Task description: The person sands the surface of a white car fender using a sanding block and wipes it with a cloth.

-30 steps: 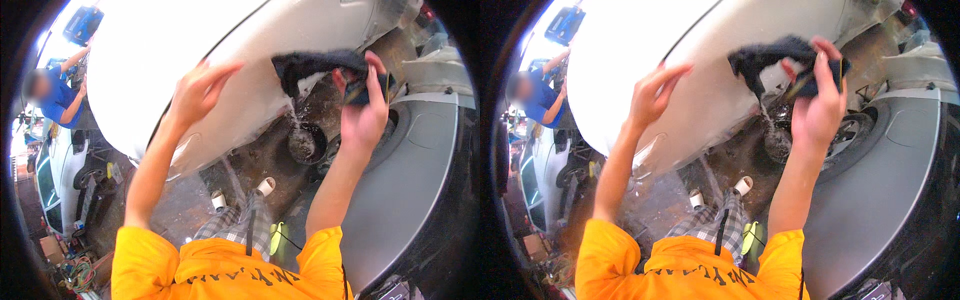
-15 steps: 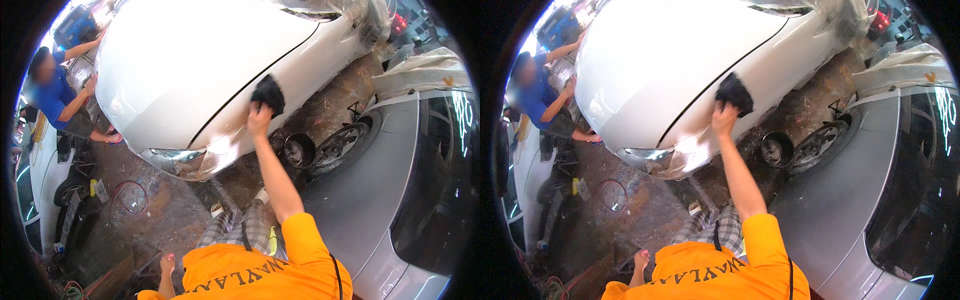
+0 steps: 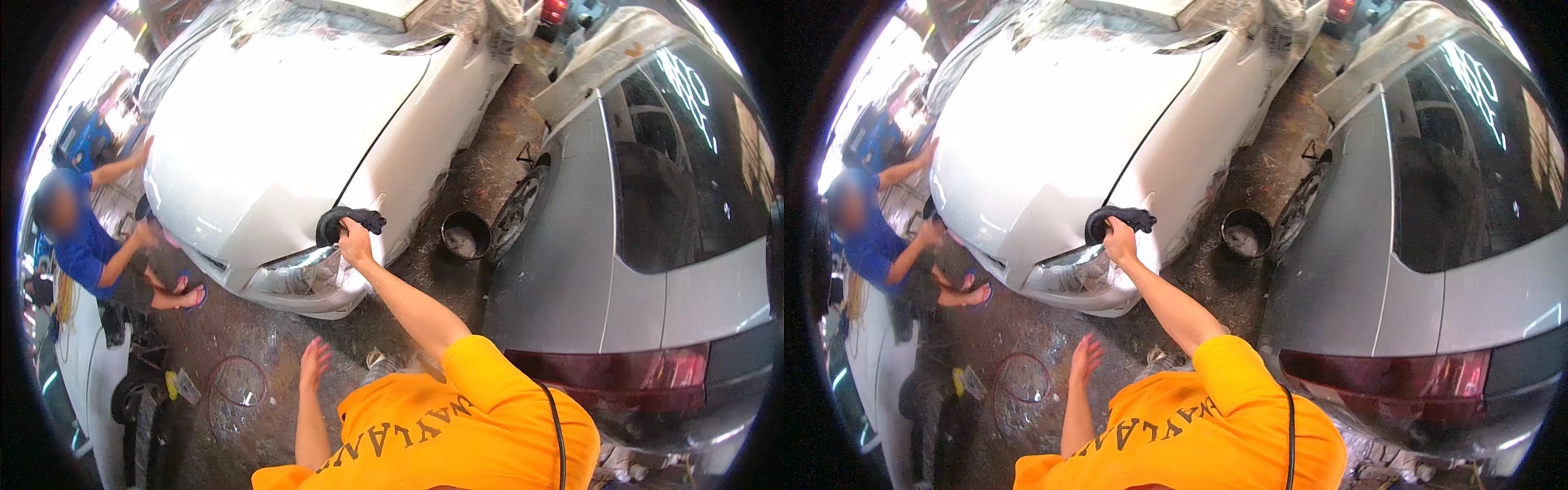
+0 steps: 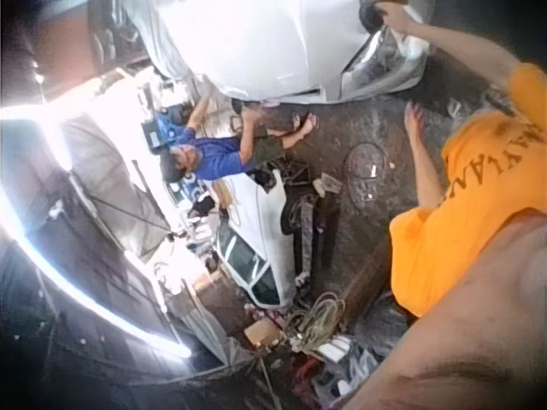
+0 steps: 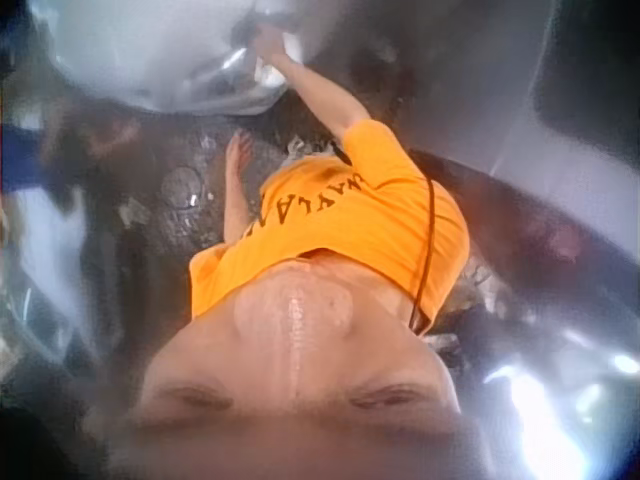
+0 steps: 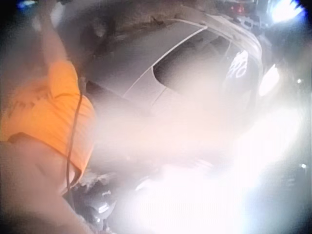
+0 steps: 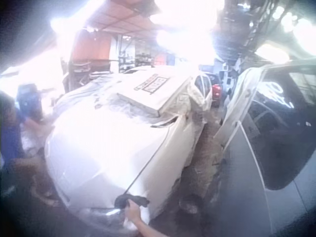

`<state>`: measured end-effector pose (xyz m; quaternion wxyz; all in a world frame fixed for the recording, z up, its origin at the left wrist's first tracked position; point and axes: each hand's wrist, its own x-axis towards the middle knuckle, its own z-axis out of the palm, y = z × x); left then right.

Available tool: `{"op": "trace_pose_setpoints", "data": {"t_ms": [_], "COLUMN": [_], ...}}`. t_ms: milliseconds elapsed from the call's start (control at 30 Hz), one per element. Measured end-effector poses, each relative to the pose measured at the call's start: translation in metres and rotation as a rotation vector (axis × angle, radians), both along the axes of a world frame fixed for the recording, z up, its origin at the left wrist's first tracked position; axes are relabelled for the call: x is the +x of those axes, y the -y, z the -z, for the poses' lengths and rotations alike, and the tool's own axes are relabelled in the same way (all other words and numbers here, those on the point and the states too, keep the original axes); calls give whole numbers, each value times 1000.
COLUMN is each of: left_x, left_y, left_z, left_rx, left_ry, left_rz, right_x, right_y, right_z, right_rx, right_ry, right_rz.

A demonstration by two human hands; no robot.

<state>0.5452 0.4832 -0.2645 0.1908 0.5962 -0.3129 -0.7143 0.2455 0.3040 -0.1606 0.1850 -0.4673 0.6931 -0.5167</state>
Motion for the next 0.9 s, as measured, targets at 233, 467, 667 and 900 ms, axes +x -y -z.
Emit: {"op": "trace_pose_setpoints", "data": {"t_ms": [233, 467, 667, 900], "left_x": [-136, -198, -256, -447], "left_y": [95, 180, 251, 341], "left_z": [-127, -162, -246, -338], "left_rx": [-74, -439, -719, -1158], "left_ry": [-744, -723, -304, 529], "left_rz": [-402, -360, -387, 144], "right_x": [17, -37, -214, -450], "right_y": [-28, -43, -38, -125], "right_z": [-113, -139, -140, 39], "right_rx": [100, 355, 7, 302], "right_ry": [316, -349, -173, 454], "right_rz": [-279, -678, -663, -23]}}
